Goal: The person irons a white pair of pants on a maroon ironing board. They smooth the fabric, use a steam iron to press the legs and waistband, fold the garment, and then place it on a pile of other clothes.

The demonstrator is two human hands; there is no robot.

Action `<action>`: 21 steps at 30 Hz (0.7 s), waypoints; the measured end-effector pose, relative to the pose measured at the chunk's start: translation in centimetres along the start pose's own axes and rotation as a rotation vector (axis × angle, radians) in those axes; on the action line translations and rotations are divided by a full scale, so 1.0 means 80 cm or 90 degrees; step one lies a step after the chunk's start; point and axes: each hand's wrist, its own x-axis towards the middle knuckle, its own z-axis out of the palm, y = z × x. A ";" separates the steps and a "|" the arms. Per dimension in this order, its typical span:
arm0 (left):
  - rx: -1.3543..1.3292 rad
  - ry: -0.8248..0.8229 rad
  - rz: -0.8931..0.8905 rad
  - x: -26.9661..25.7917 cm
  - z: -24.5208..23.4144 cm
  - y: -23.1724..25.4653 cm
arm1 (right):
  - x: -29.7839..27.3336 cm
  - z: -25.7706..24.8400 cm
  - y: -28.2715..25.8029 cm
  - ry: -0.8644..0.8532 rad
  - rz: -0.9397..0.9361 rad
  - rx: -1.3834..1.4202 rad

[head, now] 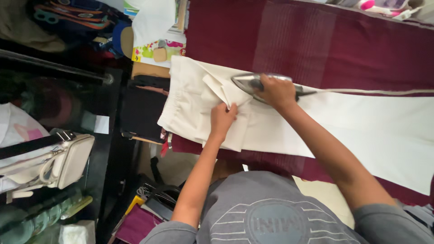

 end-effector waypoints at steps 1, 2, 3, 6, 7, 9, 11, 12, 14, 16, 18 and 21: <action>0.003 0.002 0.005 0.000 0.003 -0.008 | 0.018 0.004 -0.005 0.006 0.005 -0.007; -0.025 -0.004 0.010 0.002 0.004 -0.015 | 0.037 0.006 -0.009 0.007 -0.013 0.004; -0.052 -0.010 0.015 0.002 0.003 -0.022 | 0.055 0.008 -0.015 0.009 -0.030 0.016; -0.110 -0.028 -0.015 0.003 0.002 -0.040 | 0.062 -0.005 -0.020 -0.013 -0.084 0.054; -0.126 -0.034 -0.028 0.008 0.004 -0.043 | 0.062 -0.013 -0.018 -0.022 -0.102 0.065; -0.093 -0.033 0.019 0.007 0.004 -0.050 | 0.043 -0.024 -0.028 -0.029 -0.069 0.064; -0.088 -0.032 0.035 0.011 0.002 -0.053 | 0.050 -0.026 -0.041 -0.033 -0.049 0.061; -0.100 -0.034 0.027 0.011 0.002 -0.055 | 0.060 -0.022 -0.050 -0.034 -0.045 0.057; -0.112 -0.044 0.011 0.009 0.004 -0.056 | 0.080 -0.008 -0.067 -0.015 -0.059 0.069; -0.108 -0.049 0.004 0.013 0.002 -0.054 | 0.116 0.008 -0.092 0.033 -0.106 0.104; -0.113 -0.048 0.003 0.011 0.000 -0.052 | 0.142 0.019 -0.115 0.022 -0.111 0.084; -0.103 -0.047 -0.005 0.012 0.000 -0.049 | 0.143 0.014 -0.114 -0.018 -0.099 0.090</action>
